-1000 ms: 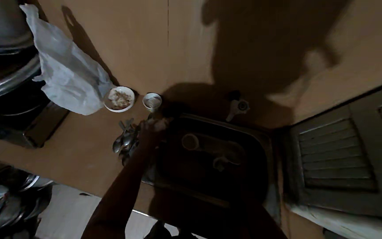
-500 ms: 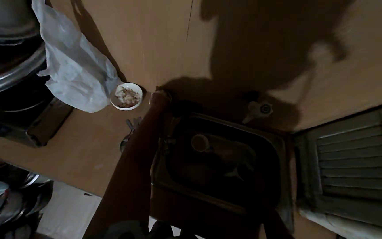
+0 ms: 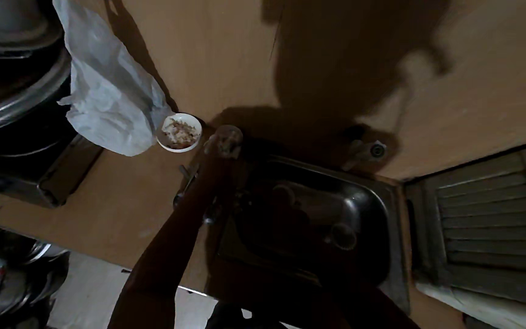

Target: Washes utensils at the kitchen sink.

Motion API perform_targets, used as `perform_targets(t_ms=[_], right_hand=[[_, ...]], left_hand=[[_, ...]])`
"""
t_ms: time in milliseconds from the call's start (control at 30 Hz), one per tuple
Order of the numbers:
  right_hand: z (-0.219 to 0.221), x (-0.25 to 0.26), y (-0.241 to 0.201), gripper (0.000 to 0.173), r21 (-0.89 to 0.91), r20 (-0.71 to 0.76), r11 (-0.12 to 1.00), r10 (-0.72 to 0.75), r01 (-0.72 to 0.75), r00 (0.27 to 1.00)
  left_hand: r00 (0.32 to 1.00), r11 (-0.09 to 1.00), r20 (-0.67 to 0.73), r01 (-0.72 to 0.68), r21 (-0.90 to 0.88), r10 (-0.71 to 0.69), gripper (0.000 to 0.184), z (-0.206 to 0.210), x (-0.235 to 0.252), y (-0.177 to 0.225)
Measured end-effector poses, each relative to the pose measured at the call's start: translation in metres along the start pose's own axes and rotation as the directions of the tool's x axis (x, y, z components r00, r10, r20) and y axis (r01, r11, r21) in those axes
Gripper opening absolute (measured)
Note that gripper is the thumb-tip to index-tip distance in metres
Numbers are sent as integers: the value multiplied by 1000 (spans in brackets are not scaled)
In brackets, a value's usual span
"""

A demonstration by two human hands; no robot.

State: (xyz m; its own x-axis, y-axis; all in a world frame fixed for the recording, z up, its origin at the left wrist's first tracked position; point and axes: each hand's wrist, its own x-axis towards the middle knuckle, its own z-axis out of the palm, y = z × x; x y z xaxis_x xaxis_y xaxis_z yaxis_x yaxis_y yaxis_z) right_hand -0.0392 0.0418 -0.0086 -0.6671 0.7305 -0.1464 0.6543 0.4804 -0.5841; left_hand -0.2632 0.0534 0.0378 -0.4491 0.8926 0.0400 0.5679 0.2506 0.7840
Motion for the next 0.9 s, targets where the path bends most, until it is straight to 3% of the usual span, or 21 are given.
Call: perform_targets(t_ms=[100, 133, 267, 367, 433, 500, 533, 600, 667, 733, 833, 900], right_hand=[[34, 31, 15, 47, 44, 146, 979, -202, 198, 968], [37, 36, 15, 47, 72, 161, 977, -209, 200, 965], [46, 33, 20, 34, -46, 71, 910, -408, 412, 910], [47, 26, 19, 30, -90, -30, 874, -482, 478, 875], [36, 20, 0, 35, -33, -76, 950, -313, 312, 947], [23, 17, -21, 42, 92, -102, 996, 4, 5, 995], [15, 15, -28, 43, 220, -167, 972, 118, -80, 979], [-14, 7, -43, 39, 603, -251, 787, 338, -127, 907], [-31, -2, -36, 37, 730, -199, 667, 414, -147, 888], [-44, -17, -21, 32, 719, -120, 661, 423, -215, 898], [-56, -39, 0, 33, 613, -7, 715, 430, -336, 903], [-59, -49, 19, 35, 503, 50, 767, 433, -397, 900]], left_hand=[[996, 999, -75, -48, -15, 47, 33, -16, -30, -8], [996, 999, -79, -34, -8, 33, 32, -23, -40, -7], [964, 964, 81, 245, 103, -253, 36, -47, -70, 2], [988, 987, -29, 147, -72, -149, 29, -46, -78, -4], [987, 974, -79, 121, -190, -138, 27, -43, -84, 0], [978, 943, -97, 145, -301, -182, 27, -39, -91, 5], [977, 921, -108, 133, -366, -184, 27, -34, -93, 5], [986, 893, -121, 48, -447, -114, 26, -18, -95, 7], [993, 924, -94, -106, -366, 77, 30, 5, -101, 20], [965, 951, 101, -216, -222, 242, 34, 37, -106, 29], [906, 989, 408, -68, -129, 115, 33, 75, -93, 63], [867, 981, 466, -196, -11, 178, 37, 98, -87, 61]])
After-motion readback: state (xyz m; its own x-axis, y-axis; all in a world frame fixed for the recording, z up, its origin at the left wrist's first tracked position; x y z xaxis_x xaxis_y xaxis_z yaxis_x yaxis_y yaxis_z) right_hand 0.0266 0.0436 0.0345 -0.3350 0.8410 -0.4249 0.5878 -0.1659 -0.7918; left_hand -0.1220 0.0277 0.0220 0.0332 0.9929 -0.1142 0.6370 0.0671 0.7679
